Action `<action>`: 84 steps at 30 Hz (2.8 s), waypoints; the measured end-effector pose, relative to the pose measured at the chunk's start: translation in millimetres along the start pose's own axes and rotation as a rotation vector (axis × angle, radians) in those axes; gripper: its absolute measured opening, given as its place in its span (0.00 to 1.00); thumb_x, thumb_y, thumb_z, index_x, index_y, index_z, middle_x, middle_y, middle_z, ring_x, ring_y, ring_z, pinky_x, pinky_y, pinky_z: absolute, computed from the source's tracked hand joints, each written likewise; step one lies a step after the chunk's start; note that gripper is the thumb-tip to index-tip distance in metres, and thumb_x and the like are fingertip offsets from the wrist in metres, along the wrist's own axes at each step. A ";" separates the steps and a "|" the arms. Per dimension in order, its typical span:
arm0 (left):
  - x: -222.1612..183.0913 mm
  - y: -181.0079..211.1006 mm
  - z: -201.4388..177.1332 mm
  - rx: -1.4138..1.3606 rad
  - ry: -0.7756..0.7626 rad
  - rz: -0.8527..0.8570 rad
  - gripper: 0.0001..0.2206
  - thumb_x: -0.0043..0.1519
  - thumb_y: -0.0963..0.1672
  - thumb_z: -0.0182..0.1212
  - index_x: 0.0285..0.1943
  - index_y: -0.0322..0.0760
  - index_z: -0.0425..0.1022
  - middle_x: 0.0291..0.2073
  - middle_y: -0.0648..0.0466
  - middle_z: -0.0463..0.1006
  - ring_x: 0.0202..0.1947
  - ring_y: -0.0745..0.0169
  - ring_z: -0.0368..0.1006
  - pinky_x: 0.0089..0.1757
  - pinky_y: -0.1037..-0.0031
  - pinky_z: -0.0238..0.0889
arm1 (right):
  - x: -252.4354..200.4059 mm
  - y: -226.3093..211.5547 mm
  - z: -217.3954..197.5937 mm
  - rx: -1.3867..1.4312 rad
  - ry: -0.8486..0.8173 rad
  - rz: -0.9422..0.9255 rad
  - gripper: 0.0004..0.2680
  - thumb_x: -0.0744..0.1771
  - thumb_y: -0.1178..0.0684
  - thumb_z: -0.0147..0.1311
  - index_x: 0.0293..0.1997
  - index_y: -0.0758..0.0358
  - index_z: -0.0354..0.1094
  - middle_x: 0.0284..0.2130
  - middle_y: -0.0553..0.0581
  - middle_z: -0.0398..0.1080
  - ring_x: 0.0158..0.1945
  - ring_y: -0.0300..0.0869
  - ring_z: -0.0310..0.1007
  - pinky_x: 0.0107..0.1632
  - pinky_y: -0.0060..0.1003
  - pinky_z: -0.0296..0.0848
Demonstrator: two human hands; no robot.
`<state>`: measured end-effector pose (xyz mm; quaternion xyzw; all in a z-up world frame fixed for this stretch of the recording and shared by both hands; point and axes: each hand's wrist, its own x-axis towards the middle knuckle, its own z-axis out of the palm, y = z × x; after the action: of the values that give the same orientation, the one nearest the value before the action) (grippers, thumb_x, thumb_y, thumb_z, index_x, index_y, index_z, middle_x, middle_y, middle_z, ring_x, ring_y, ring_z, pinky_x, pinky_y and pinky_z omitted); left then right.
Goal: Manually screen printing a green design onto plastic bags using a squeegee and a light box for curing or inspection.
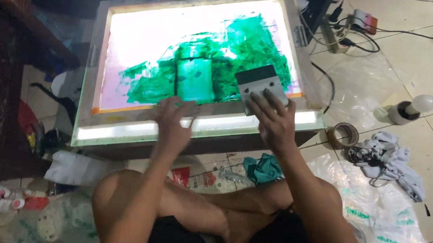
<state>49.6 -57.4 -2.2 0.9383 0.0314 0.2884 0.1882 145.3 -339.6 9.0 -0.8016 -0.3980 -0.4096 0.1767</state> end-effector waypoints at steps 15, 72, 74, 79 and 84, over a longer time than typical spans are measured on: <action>9.9 341.4 180.0 -1.527 -0.778 -0.708 0.13 0.68 0.46 0.62 0.53 0.28 0.73 0.39 0.47 0.79 0.36 0.58 0.78 0.37 0.65 0.73 | -163.2 106.9 -142.8 -0.204 0.153 0.320 0.15 0.64 0.64 0.53 0.51 0.48 0.79 0.54 0.47 0.78 0.61 0.49 0.74 0.60 0.55 0.62; -22.7 -59.4 -31.4 0.218 0.173 0.231 0.14 0.58 0.46 0.71 0.52 0.53 0.78 0.47 0.58 0.73 0.50 0.48 0.66 0.48 0.44 0.55 | 39.1 -125.0 81.5 0.096 -0.069 0.088 0.11 0.58 0.51 0.67 0.41 0.44 0.76 0.45 0.49 0.73 0.50 0.57 0.66 0.54 0.59 0.57; -6.7 -58.6 -43.6 0.255 0.283 0.286 0.10 0.60 0.45 0.69 0.49 0.51 0.78 0.45 0.57 0.73 0.46 0.48 0.68 0.47 0.45 0.56 | 60.2 -123.4 75.3 0.071 0.016 -0.012 0.06 0.60 0.54 0.64 0.37 0.48 0.75 0.42 0.52 0.74 0.47 0.58 0.67 0.53 0.61 0.58; 47.6 -56.3 -74.6 0.249 0.547 0.438 0.10 0.61 0.46 0.67 0.51 0.56 0.82 0.43 0.57 0.77 0.45 0.44 0.70 0.50 0.43 0.59 | 130.8 -116.7 46.3 0.050 0.304 -0.052 0.04 0.64 0.52 0.65 0.38 0.40 0.81 0.40 0.47 0.77 0.47 0.54 0.72 0.56 0.52 0.68; 155.1 -49.2 -110.9 0.400 0.778 0.496 0.11 0.60 0.47 0.68 0.51 0.60 0.80 0.45 0.62 0.76 0.49 0.46 0.69 0.52 0.39 0.54 | 244.6 -79.6 42.2 -0.026 0.593 -0.139 0.05 0.63 0.52 0.71 0.33 0.39 0.81 0.39 0.45 0.80 0.48 0.53 0.73 0.57 0.58 0.70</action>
<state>119.7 51.3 146.2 0.7583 -0.0701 0.6411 -0.0954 189.7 -143.8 175.3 -0.6200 -0.3778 -0.6419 0.2465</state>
